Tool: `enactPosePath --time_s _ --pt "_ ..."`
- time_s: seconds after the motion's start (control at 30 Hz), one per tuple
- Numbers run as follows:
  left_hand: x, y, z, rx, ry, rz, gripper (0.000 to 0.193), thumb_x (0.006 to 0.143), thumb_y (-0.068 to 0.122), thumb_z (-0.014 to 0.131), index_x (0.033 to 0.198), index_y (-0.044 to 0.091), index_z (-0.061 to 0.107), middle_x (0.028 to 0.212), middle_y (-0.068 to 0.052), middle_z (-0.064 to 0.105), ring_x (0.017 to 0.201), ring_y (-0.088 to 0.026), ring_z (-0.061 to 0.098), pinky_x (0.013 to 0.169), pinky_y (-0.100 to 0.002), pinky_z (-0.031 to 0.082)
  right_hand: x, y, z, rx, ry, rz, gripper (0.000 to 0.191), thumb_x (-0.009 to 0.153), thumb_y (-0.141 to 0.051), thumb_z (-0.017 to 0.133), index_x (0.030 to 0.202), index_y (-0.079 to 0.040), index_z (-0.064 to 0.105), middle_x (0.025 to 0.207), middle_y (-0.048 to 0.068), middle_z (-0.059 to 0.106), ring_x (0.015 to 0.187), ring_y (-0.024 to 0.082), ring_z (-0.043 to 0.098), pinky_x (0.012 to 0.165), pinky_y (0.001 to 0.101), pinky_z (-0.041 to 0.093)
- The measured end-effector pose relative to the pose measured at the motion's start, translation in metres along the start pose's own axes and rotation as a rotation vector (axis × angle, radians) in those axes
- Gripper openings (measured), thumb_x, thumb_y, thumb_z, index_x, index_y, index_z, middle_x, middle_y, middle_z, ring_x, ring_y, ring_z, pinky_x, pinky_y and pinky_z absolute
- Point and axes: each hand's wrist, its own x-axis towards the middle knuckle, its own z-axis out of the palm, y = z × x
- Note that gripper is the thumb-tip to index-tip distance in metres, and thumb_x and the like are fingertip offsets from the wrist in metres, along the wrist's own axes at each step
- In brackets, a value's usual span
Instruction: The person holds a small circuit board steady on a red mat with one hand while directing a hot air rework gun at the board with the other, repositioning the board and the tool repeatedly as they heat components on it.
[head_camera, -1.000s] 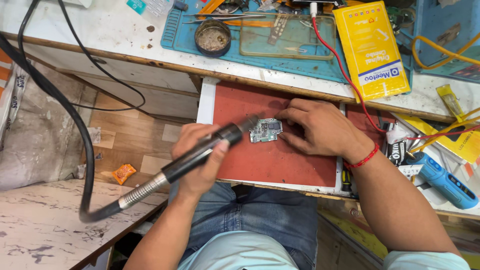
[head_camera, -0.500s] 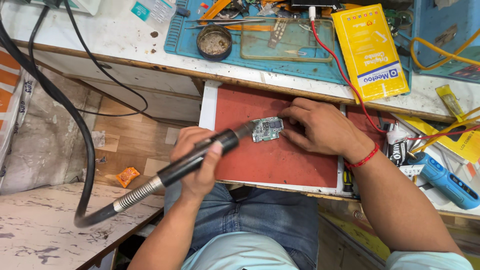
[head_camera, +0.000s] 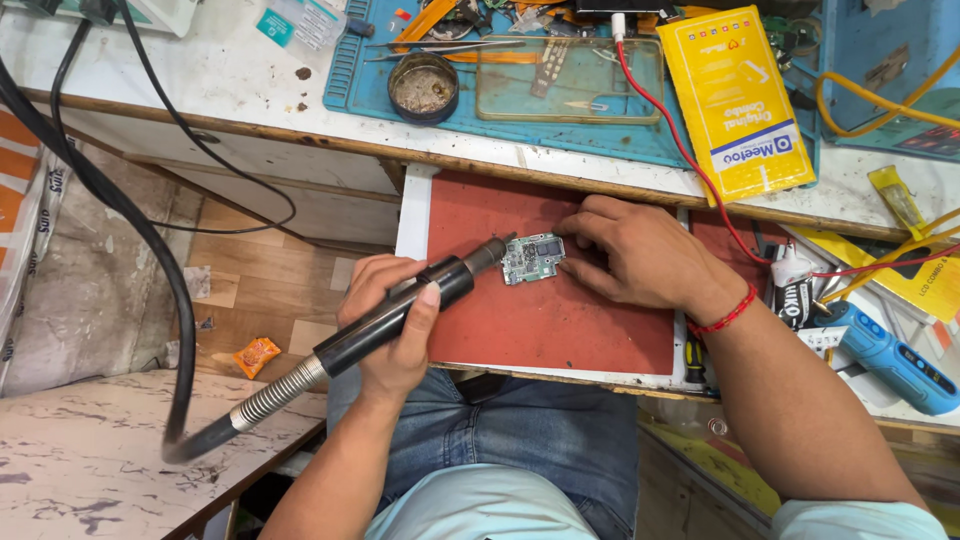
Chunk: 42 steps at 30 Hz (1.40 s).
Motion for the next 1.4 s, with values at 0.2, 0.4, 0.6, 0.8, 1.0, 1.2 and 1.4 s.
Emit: enactPosePath --time_s 0.2,0.4,0.6,0.8,1.0,1.2,1.4 --pt "0.0 -0.001 0.001 0.017 -0.023 0.025 0.028 0.09 0.026 0.073 0.1 0.0 0.07 0.096 -0.013 0.071 0.098 -0.027 0.067 0.093 -0.039 0.055 -0.001 -0.001 0.0 -0.007 0.001 0.008 0.035 0.084 -0.026 0.075 0.112 -0.005 0.071 0.095 0.013 0.066 0.08 0.034 0.067 0.069 0.0448 0.054" --pt "0.001 0.002 0.0 -0.009 -0.062 0.047 0.029 0.089 0.027 0.073 0.101 0.0 0.07 0.096 -0.013 0.071 0.097 -0.028 0.067 0.092 -0.039 0.055 0.0 -0.002 0.0 -0.007 -0.004 0.012 0.035 0.083 -0.026 0.075 0.112 -0.005 0.071 0.094 0.012 0.066 0.081 0.034 0.067 0.069 0.0446 0.054" --pt "0.002 0.001 -0.001 0.028 -0.047 0.076 0.028 0.091 0.026 0.071 0.101 0.001 0.069 0.097 -0.013 0.071 0.097 -0.028 0.067 0.094 -0.04 0.054 0.001 -0.003 0.0 -0.007 -0.005 0.019 0.034 0.084 -0.025 0.075 0.111 -0.005 0.072 0.095 0.012 0.066 0.081 0.033 0.067 0.069 0.0442 0.054" --pt "0.001 0.001 -0.002 0.015 -0.008 0.014 0.029 0.091 0.025 0.073 0.103 -0.001 0.069 0.099 -0.014 0.071 0.1 -0.029 0.067 0.094 -0.04 0.055 0.003 -0.006 -0.001 -0.002 0.007 0.011 0.033 0.084 -0.025 0.075 0.11 -0.006 0.072 0.096 0.012 0.067 0.082 0.033 0.068 0.069 0.0439 0.054" --pt "0.0 -0.001 0.001 0.006 0.024 0.013 0.028 0.092 0.025 0.072 0.102 0.0 0.07 0.097 -0.013 0.071 0.099 -0.026 0.068 0.095 -0.041 0.055 0.0 -0.004 -0.002 0.003 -0.002 0.023 0.033 0.084 -0.024 0.074 0.111 -0.006 0.072 0.096 0.012 0.067 0.081 0.033 0.068 0.069 0.044 0.054" --pt "-0.003 0.005 0.003 -0.023 0.038 0.022 0.029 0.091 0.027 0.072 0.1 0.0 0.07 0.095 -0.014 0.071 0.098 -0.027 0.067 0.092 -0.039 0.055 -0.007 -0.005 -0.002 0.024 0.004 0.048 0.033 0.082 -0.024 0.075 0.109 -0.006 0.071 0.095 0.013 0.067 0.08 0.031 0.069 0.07 0.0433 0.055" --pt "-0.005 0.014 -0.003 0.052 0.029 0.068 0.027 0.088 0.026 0.074 0.099 0.001 0.071 0.096 -0.012 0.072 0.1 -0.028 0.066 0.094 -0.04 0.053 -0.005 -0.013 -0.004 -0.006 -0.008 0.102 0.034 0.078 -0.026 0.078 0.105 -0.006 0.071 0.088 0.011 0.067 0.076 0.028 0.068 0.067 0.0413 0.056"
